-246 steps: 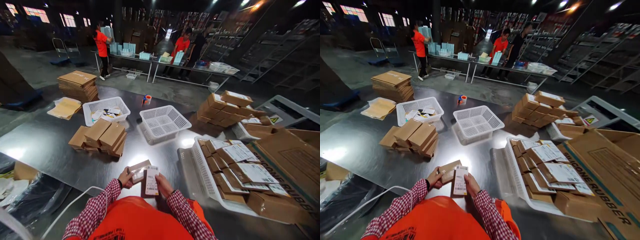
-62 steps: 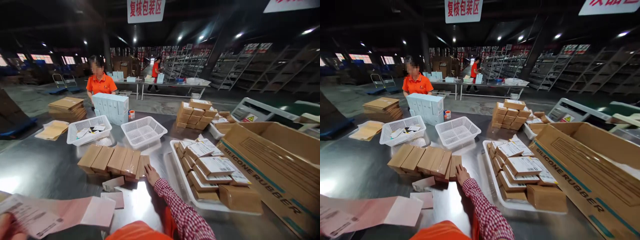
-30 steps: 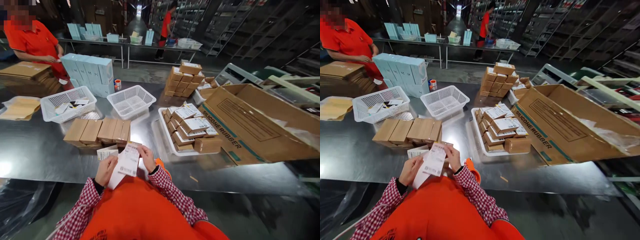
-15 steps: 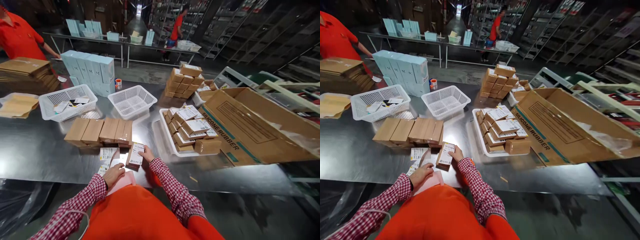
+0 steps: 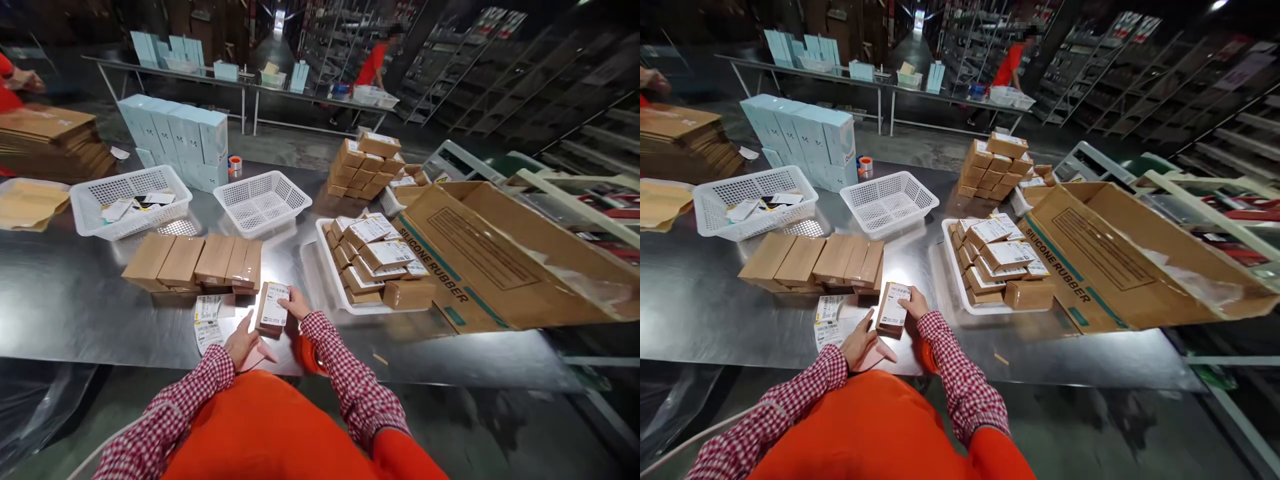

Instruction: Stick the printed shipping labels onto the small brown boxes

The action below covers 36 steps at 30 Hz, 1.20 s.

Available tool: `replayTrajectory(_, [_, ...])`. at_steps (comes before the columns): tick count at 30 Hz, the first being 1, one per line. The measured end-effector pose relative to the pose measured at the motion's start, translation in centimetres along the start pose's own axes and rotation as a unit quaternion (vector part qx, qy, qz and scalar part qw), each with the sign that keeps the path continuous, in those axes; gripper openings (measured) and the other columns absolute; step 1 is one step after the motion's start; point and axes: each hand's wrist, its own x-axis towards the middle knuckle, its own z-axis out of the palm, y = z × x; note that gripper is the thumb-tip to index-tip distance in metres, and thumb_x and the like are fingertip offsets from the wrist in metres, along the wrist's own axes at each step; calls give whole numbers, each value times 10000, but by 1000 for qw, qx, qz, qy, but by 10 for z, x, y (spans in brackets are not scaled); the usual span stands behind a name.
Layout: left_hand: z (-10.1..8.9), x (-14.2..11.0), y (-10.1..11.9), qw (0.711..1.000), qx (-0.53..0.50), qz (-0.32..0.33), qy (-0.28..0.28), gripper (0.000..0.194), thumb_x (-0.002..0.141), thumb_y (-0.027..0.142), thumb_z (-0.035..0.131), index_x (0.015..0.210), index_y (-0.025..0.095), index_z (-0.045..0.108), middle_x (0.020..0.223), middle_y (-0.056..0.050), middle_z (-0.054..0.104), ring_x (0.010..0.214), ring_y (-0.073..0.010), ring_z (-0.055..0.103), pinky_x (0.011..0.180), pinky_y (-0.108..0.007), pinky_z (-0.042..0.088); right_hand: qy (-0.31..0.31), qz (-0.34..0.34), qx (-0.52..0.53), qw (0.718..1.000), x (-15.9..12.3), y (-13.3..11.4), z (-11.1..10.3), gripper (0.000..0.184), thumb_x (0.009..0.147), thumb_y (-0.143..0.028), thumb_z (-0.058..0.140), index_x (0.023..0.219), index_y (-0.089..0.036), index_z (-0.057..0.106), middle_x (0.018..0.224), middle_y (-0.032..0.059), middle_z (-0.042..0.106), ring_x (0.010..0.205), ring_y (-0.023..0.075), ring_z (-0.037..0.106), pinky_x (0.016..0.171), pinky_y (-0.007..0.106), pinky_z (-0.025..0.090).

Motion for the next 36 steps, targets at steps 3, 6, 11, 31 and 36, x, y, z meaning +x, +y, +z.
replayTrajectory(3, [-5,-2,2,1000,18,0,4,186,904,172,506,813,131,664,1587,-138,307,1426,-331,350,1110,-474,413,-13,-8,-30,999,2,-10,2,360,705,-181,708,1049,-146,607,906,44,708,815,178,648,785,336,529])
replayTrajectory(6, [-4,2,9,995,90,44,-19,175,883,133,520,819,123,683,1580,-137,328,1466,-323,273,1155,-494,356,-15,-12,-67,998,1,-16,4,385,734,-162,698,1105,-137,600,957,69,712,847,184,652,799,337,527])
replayTrajectory(11, [4,14,22,965,221,116,-77,169,895,196,569,898,114,717,1573,-165,338,1465,-355,265,1183,-548,279,-13,-17,-146,989,-4,-23,12,427,778,-134,655,1196,-123,568,1102,120,683,990,215,644,897,354,505])
replayTrajectory(31, [-61,-2,44,996,-36,-76,28,363,958,312,336,808,146,622,904,-125,682,857,-232,627,813,-395,504,-74,-123,-4,990,-41,-52,6,498,955,-432,466,1382,-185,528,1348,142,595,1254,258,542,1057,456,428])
replayTrajectory(36, [-115,-13,57,985,-115,-111,66,377,914,465,433,813,161,631,734,-39,644,695,-169,578,640,-267,446,-231,-222,-4,947,-64,-108,5,326,828,-429,654,1010,-165,717,844,41,706,740,163,613,707,286,481])
